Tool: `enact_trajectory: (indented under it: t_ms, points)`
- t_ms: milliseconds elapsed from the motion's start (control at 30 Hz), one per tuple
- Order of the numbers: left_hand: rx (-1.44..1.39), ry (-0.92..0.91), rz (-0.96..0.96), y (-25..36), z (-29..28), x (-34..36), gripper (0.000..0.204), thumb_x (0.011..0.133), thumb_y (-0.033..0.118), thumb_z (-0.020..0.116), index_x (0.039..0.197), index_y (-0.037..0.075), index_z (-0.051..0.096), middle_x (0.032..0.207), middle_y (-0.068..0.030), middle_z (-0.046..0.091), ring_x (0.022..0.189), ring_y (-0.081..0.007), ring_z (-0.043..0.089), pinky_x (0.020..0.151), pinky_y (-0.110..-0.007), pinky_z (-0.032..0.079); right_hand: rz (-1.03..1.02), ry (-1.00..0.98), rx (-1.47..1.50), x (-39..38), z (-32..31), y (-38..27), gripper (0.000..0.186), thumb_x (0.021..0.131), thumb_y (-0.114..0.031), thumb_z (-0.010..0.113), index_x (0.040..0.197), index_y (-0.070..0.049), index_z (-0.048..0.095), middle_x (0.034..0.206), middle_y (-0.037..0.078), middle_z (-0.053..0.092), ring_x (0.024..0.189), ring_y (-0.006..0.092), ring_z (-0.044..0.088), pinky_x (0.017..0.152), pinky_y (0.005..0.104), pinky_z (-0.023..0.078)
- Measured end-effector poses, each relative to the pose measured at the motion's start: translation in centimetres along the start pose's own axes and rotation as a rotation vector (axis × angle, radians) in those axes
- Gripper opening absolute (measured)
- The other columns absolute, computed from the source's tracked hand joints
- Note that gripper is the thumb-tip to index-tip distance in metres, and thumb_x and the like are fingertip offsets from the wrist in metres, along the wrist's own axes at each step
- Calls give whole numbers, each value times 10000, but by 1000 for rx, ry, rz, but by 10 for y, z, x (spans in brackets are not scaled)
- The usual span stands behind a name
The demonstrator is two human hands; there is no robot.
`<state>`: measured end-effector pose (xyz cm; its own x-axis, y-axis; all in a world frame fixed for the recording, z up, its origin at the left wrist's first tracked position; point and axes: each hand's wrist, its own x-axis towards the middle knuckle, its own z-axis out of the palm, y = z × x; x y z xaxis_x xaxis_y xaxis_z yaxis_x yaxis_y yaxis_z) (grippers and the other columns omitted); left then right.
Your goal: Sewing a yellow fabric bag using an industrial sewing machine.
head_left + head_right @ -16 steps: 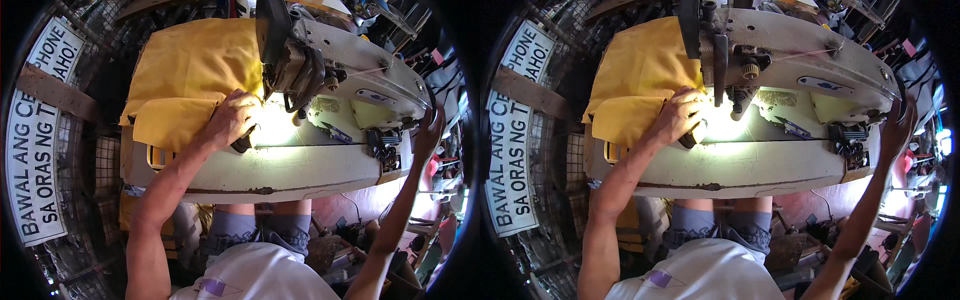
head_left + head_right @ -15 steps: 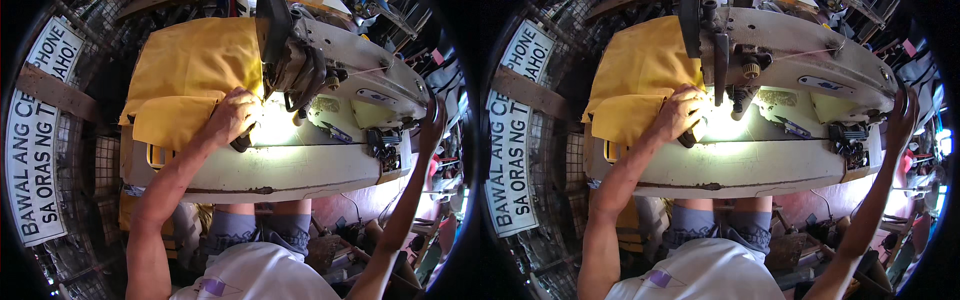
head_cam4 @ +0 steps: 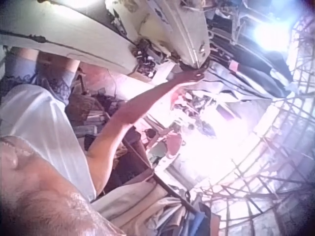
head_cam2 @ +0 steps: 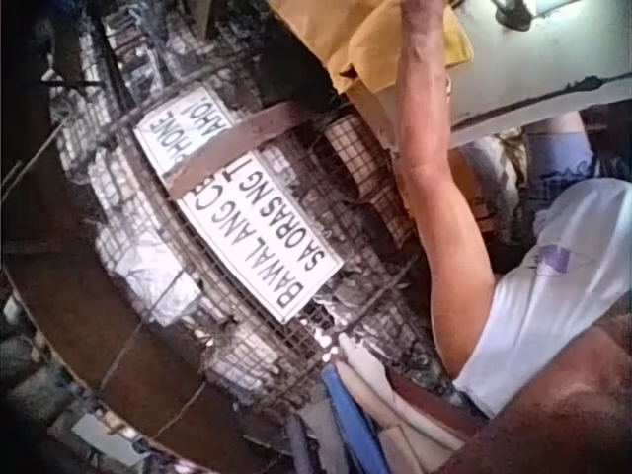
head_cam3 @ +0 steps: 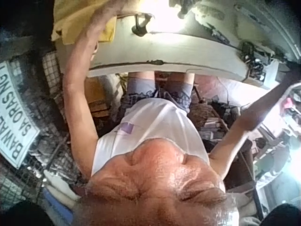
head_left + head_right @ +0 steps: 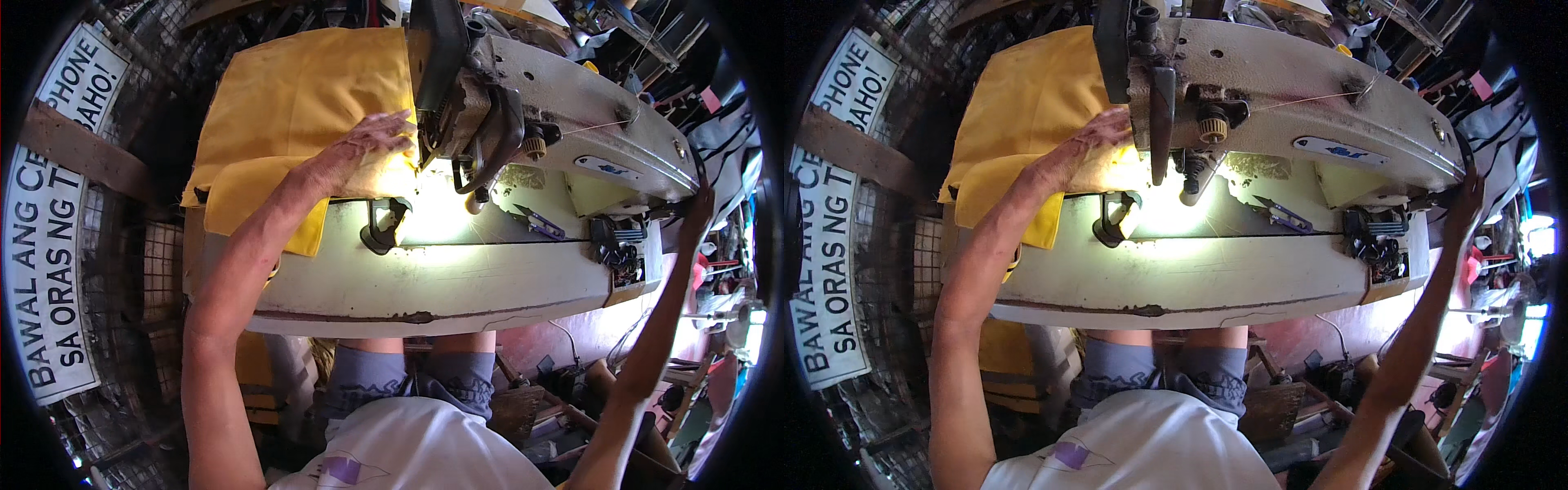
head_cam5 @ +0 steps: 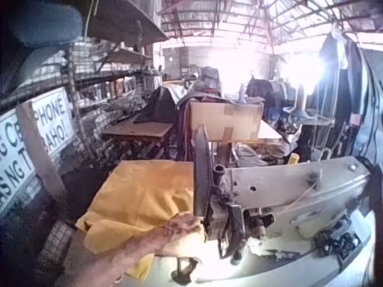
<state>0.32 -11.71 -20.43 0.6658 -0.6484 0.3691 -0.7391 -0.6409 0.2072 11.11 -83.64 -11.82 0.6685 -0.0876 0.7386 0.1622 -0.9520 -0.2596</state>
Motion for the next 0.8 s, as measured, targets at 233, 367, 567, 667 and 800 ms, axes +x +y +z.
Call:
enact_trajectory:
  t_ms: [233, 367, 567, 667, 800]
  points:
    - [78, -186, -199, 48, -14, -21, 630, 893, 368, 625, 1419, 53, 478, 1533, -159, 387, 1478, -343, 250, 1232, -464, 192, 151, -197, 214, 28, 10, -31, 360, 989, -206, 542, 1318, -68, 596, 1122, 199, 646, 993, 335, 652, 889, 383, 494]
    - [135, -110, -342, 93, -16, -42, 593, 911, 332, 595, 1432, 74, 478, 1515, -161, 397, 1443, -396, 290, 1209, -532, 202, -750, -431, -436, 117, -23, 45, 416, 1036, -211, 410, 1407, -72, 534, 1343, 186, 551, 1226, 273, 539, 997, 347, 451]
    - [316, -123, -551, 141, -42, -81, 498, 946, 269, 563, 1400, 71, 520, 1543, -185, 344, 1448, -405, 276, 1195, -535, 202, 112, -105, 264, 1, 14, -59, 382, 1049, -233, 413, 1348, -60, 574, 1262, 168, 619, 1115, 321, 607, 975, 385, 466]
    - [267, -52, -528, 142, -31, -82, 469, 907, 242, 615, 1325, 38, 558, 1480, -191, 404, 1426, -397, 314, 1185, -543, 223, 457, 256, 506, -27, 7, -66, 467, 1002, -434, 517, 1166, -33, 693, 1147, 185, 686, 962, 295, 663, 872, 396, 495]
    - [232, -71, -447, 129, -50, -66, 395, 829, 223, 688, 1153, 8, 616, 1346, -175, 505, 1356, -373, 401, 1138, -503, 313, 5, 300, -225, -53, -21, -159, 460, 990, -386, 555, 1330, -79, 593, 1163, 236, 664, 1037, 358, 627, 908, 470, 468]
